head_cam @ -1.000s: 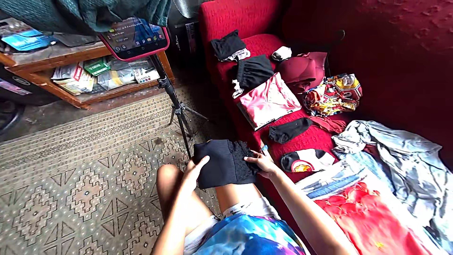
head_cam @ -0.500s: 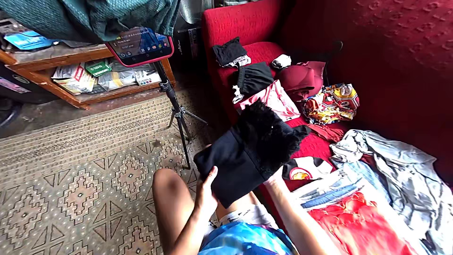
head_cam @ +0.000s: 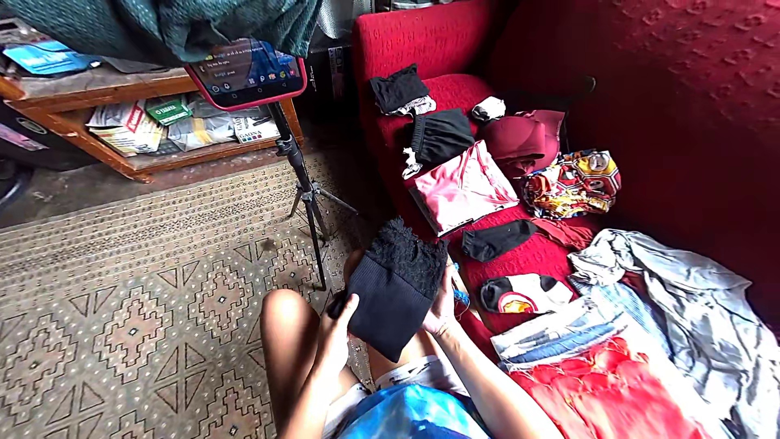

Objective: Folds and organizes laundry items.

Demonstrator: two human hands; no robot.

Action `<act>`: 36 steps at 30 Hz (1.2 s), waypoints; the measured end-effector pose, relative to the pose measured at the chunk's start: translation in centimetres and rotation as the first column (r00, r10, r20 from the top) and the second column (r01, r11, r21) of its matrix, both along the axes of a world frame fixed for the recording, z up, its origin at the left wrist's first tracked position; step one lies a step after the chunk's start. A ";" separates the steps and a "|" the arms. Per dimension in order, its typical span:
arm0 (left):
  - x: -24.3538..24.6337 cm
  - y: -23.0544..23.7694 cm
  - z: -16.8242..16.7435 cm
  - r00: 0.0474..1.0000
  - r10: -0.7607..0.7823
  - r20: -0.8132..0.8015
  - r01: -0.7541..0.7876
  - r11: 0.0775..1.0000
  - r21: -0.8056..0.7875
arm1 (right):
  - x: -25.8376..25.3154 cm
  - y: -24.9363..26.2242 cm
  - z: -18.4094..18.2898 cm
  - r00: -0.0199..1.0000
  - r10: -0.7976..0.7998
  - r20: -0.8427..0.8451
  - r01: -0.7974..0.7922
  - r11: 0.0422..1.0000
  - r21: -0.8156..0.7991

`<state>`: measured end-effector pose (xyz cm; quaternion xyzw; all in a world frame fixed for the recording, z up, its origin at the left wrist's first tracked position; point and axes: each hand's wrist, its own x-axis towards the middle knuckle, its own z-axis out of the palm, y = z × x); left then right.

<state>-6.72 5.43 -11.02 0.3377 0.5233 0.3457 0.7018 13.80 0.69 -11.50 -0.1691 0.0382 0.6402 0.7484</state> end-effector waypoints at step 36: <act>-9.0 0.8 -0.7 0.997 -0.063 -0.033 0.068 0.972 0.225 | 25.5 8.8 2.7 0.591 0.157 0.791 0.498 0.700 -0.511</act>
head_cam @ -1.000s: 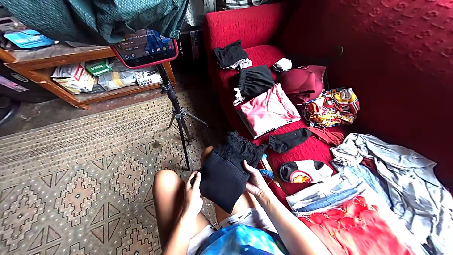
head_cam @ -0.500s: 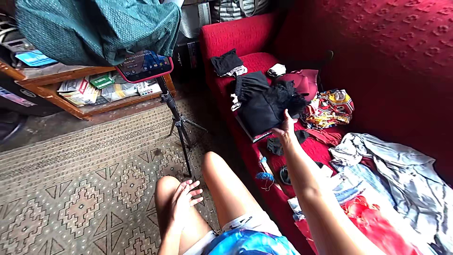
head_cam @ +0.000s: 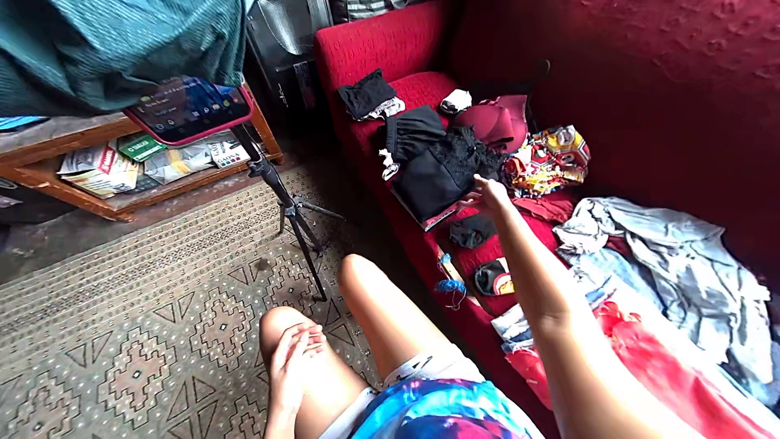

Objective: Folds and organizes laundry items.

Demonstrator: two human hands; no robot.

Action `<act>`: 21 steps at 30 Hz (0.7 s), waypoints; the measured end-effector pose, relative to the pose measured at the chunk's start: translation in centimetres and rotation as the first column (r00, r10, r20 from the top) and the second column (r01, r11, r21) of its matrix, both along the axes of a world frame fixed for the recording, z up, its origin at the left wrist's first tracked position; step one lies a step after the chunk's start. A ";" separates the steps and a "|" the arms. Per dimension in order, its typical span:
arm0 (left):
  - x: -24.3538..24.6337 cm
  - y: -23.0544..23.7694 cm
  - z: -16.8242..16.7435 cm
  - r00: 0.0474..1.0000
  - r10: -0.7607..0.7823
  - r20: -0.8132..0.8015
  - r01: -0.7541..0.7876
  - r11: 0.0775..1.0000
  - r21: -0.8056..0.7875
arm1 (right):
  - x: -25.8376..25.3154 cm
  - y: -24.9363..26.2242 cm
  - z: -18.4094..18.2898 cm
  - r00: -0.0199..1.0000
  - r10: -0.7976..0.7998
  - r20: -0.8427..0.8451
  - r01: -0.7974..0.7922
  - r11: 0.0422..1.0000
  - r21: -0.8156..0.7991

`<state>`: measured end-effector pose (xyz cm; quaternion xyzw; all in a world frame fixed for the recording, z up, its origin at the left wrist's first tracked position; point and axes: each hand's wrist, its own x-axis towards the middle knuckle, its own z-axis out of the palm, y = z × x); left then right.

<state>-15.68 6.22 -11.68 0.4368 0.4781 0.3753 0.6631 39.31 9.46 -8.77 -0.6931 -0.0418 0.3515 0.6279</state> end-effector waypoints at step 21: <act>-1.6 0.5 0.7 0.987 0.069 -0.146 -0.024 0.956 0.292 | 1.3 -9.6 -3.7 0.782 0.279 0.557 0.111 0.817 -0.565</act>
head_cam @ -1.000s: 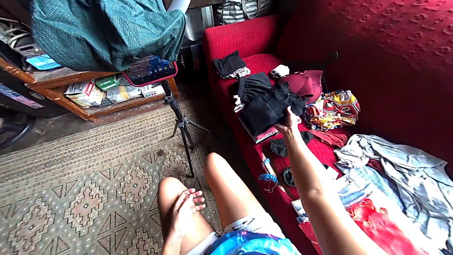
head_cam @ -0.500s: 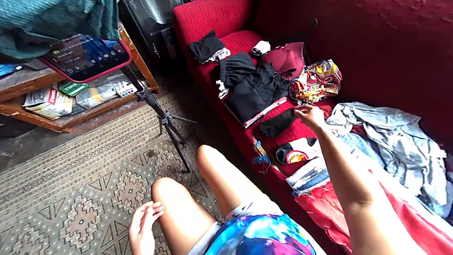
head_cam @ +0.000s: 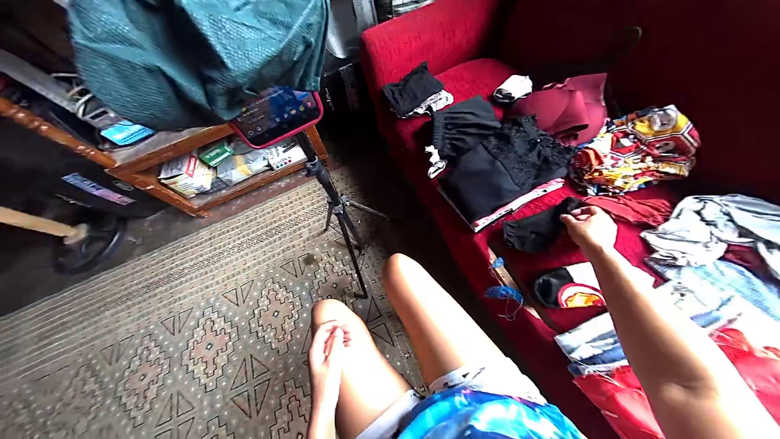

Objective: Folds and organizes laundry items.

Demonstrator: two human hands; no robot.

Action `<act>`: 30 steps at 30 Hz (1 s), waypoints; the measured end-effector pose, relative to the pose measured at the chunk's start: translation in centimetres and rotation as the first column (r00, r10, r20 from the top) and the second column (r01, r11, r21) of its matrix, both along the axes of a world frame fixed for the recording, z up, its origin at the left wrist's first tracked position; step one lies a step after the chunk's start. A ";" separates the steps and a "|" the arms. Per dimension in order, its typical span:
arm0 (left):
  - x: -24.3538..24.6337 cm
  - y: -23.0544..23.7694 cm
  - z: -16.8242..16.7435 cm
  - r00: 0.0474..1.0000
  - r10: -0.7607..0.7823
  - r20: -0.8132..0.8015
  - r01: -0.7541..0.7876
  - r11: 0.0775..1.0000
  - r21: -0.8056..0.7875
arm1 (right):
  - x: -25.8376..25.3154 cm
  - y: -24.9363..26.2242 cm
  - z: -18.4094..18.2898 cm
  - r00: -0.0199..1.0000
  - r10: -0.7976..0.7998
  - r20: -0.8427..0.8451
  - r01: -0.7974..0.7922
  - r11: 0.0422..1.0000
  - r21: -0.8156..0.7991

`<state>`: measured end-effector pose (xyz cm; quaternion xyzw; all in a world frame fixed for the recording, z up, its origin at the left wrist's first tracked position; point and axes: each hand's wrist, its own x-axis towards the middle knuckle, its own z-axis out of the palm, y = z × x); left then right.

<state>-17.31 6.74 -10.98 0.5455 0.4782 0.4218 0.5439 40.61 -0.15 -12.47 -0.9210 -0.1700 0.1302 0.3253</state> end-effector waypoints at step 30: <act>7.7 2.1 -0.8 0.968 -0.147 0.203 0.208 0.923 -0.323 | -32.6 7.8 2.8 0.313 0.918 -0.243 -0.887 0.374 0.270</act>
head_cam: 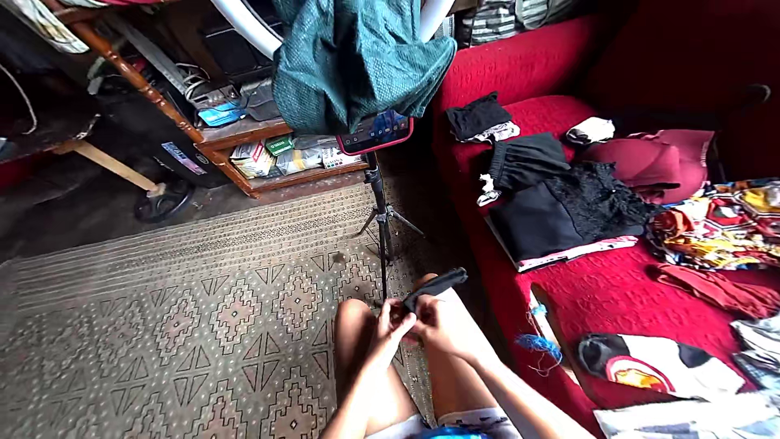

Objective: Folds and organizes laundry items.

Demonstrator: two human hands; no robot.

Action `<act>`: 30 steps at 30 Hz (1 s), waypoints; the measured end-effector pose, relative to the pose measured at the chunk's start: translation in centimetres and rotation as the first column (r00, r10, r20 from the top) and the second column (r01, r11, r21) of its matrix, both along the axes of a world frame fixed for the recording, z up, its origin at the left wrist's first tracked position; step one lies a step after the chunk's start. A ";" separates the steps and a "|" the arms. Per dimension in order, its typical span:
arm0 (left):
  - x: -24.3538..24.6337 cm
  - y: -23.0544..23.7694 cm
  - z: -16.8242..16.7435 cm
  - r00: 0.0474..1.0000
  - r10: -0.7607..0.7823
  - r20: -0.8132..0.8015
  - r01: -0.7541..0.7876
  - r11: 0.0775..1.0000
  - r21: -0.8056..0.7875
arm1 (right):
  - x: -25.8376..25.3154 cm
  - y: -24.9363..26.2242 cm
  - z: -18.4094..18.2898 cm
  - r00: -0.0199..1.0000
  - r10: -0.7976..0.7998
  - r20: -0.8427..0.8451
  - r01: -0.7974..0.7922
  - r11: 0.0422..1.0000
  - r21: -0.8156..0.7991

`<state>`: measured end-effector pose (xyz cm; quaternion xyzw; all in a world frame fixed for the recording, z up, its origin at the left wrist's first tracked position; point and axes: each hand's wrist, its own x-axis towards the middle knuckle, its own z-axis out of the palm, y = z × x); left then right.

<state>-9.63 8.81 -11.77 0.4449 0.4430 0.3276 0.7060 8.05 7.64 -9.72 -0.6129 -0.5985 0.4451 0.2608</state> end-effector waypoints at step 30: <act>-0.2 0.7 -2.9 0.537 -0.149 -0.830 0.499 0.849 0.171 | -5.7 2.8 -7.8 0.977 -0.153 -0.149 0.107 0.955 -0.277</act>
